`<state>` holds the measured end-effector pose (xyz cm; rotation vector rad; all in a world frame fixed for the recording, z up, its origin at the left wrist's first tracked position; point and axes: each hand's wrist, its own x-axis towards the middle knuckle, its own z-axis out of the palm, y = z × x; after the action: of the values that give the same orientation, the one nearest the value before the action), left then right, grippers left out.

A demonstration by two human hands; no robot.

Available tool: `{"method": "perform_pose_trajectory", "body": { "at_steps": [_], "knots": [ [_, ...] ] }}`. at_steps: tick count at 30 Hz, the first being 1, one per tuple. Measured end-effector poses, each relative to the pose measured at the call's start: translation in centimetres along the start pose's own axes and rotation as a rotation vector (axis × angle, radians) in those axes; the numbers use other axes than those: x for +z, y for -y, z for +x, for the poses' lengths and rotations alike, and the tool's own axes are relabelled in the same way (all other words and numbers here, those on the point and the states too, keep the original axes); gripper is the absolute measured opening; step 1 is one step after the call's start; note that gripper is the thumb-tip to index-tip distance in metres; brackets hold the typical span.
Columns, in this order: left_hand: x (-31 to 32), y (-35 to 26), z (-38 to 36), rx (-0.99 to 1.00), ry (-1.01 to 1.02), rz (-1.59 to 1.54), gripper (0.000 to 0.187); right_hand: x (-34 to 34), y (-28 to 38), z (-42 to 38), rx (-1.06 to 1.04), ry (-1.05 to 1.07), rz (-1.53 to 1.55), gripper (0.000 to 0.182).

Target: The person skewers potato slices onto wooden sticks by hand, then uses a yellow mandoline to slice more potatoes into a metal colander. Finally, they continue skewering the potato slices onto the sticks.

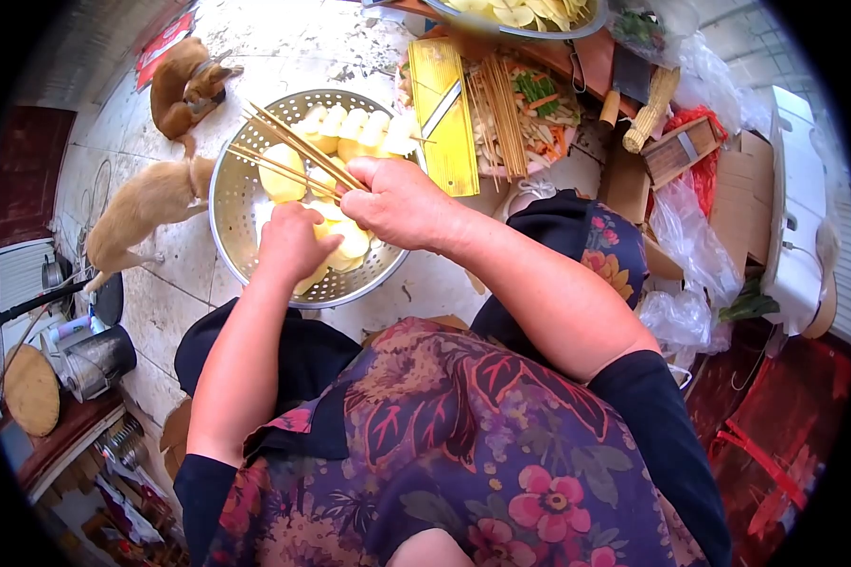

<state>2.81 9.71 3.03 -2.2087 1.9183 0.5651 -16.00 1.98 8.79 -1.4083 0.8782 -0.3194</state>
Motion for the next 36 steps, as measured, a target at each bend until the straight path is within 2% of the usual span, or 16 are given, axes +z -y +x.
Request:
{"method": "perform_pose_trajectory", "body": {
  "at_steps": [3,7,13,19,22,24,25,27,28,30,36],
  "knots": [
    [0.6,-1.9,-0.4,0.034,0.015,0.187,0.042,0.1,0.0,-0.1,-0.013,0.005,-0.037,0.013],
    [2.6,-2.0,0.0,0.065,-0.007,0.21,0.045,0.0,-0.4,0.0,-0.037,0.014,-0.085,0.014],
    [3.4,-1.3,0.3,0.099,-0.043,0.108,0.036,0.1,0.0,-0.1,-0.106,-0.001,-0.175,0.017],
    [1.9,-1.4,0.0,0.148,0.06,-0.003,0.028,0.0,0.1,-0.1,-0.137,-0.012,-0.223,0.018],
    [2.0,-0.7,-0.4,0.181,0.02,-0.144,0.026,0.0,0.0,-0.1,-0.116,-0.012,-0.211,0.018],
    [2.1,-0.4,-0.7,0.217,-0.095,-0.255,0.024,0.2,-0.1,0.0,-0.111,-0.012,-0.208,0.018],
    [1.9,-0.3,-0.7,0.215,-0.097,-0.256,0.024,0.2,-0.2,0.0,-0.103,-0.005,-0.201,0.018],
    [1.1,-0.3,-0.5,0.056,-0.072,-0.409,0.029,0.1,-0.2,0.0,-0.094,0.001,-0.196,0.019],
    [0.8,-0.2,-0.5,0.056,-0.072,-0.41,0.029,0.1,-0.2,0.1,-0.106,0.001,-0.201,0.019],
    [0.1,0.0,-0.3,-0.026,-0.188,-0.525,0.031,0.1,-0.2,0.1,-0.118,0.0,-0.206,0.019],
    [-2.6,2.2,-1.0,-0.015,-0.202,-0.416,0.029,0.2,0.4,-0.1,-0.114,-0.002,-0.201,0.02]
  ]
}}
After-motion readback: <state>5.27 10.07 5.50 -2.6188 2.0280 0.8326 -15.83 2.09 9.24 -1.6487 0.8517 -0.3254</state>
